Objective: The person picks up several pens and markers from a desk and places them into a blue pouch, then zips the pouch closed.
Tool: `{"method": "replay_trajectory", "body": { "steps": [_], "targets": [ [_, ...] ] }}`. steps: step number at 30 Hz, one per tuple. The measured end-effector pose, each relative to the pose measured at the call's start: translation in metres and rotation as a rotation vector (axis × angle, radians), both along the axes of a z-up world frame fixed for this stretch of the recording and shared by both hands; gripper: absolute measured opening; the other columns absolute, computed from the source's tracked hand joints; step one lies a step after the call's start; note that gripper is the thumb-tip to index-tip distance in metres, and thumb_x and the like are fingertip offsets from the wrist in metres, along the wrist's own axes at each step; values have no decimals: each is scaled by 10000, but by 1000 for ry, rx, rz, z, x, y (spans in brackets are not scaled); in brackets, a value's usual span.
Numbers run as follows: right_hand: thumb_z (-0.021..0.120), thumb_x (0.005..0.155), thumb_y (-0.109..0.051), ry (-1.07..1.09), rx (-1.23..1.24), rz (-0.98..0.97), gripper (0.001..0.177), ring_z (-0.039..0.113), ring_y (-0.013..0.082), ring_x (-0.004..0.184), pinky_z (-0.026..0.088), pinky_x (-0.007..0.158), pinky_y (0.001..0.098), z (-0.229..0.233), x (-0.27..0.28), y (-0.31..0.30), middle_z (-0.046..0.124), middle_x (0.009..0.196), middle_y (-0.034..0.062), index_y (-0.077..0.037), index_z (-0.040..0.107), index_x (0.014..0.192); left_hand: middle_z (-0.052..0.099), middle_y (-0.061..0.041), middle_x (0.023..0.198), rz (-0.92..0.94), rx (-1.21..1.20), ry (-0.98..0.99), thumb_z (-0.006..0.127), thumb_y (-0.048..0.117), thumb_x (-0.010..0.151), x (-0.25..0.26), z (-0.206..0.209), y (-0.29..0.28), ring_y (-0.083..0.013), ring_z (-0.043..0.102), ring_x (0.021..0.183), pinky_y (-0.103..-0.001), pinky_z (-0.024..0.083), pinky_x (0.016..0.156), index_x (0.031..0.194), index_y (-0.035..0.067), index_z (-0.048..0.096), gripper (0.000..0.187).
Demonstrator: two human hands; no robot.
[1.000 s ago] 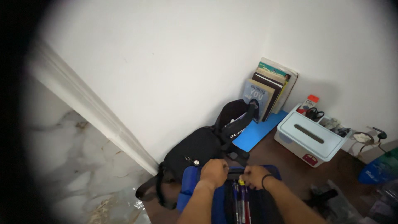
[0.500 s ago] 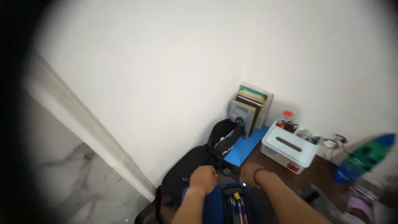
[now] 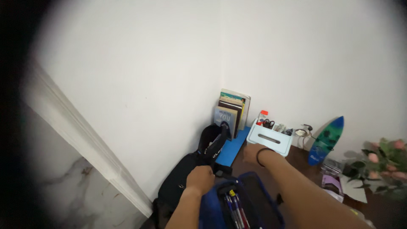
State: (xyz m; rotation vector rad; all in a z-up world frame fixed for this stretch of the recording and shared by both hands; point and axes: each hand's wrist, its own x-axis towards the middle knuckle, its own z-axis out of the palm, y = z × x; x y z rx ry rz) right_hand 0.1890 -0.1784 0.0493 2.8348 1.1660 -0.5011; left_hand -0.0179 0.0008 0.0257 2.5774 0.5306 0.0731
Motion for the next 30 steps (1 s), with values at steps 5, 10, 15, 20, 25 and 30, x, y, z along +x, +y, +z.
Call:
{"method": "replay_trajectory", "body": {
  "steps": [5, 10, 15, 20, 25, 30],
  "targets": [
    [549, 924, -317, -76, -129, -26, 349, 718, 358, 1102, 563, 961, 480, -29, -13, -35, 735, 1159, 190, -95, 776, 1069, 731, -139, 1055, -42, 7, -34, 691, 293, 884, -9, -12, -4, -358, 676, 1052, -476, 537, 929, 972, 126, 761, 201],
    [621, 876, -357, -91, -175, -65, 341, 675, 361, 1136, 520, 987, 511, -30, -34, -49, 721, 1177, 129, -133, 765, 1089, 731, -139, 1052, -111, 24, -39, 701, 272, 867, -9, -14, -13, -360, 675, 1044, -478, 540, 925, 978, 129, 760, 190],
    [635, 856, -358, -110, -74, -54, 342, 680, 352, 1121, 514, 1016, 456, -24, -44, -66, 737, 1124, 154, -111, 791, 1033, 729, -125, 1044, -151, 37, -89, 706, 263, 852, -11, -11, -21, -342, 674, 1049, -474, 539, 919, 961, 113, 761, 193],
    [614, 882, -362, -35, -52, -128, 343, 697, 341, 1119, 539, 986, 456, -43, -37, -70, 725, 1151, 159, -107, 748, 1068, 730, -128, 1082, -137, 3, -14, 687, 270, 883, -12, -13, -23, -343, 677, 1069, -474, 536, 942, 1022, 135, 746, 202],
    [645, 857, -301, -30, 69, -150, 371, 685, 371, 1128, 538, 988, 462, -66, -47, -66, 720, 1158, 185, -104, 710, 1165, 696, -137, 1174, -160, 45, -82, 677, 223, 873, -13, -31, -24, -353, 632, 1134, -483, 509, 966, 1242, 133, 657, 380],
    [670, 833, -222, -48, 273, -284, 508, 651, 410, 1152, 522, 995, 490, -43, -89, -53, 688, 1200, 222, -136, 594, 1328, 680, -150, 1215, -146, 39, -7, 680, 238, 880, -11, -28, -37, -340, 629, 1163, -467, 503, 1000, 1432, 154, 530, 579]
  ]
}}
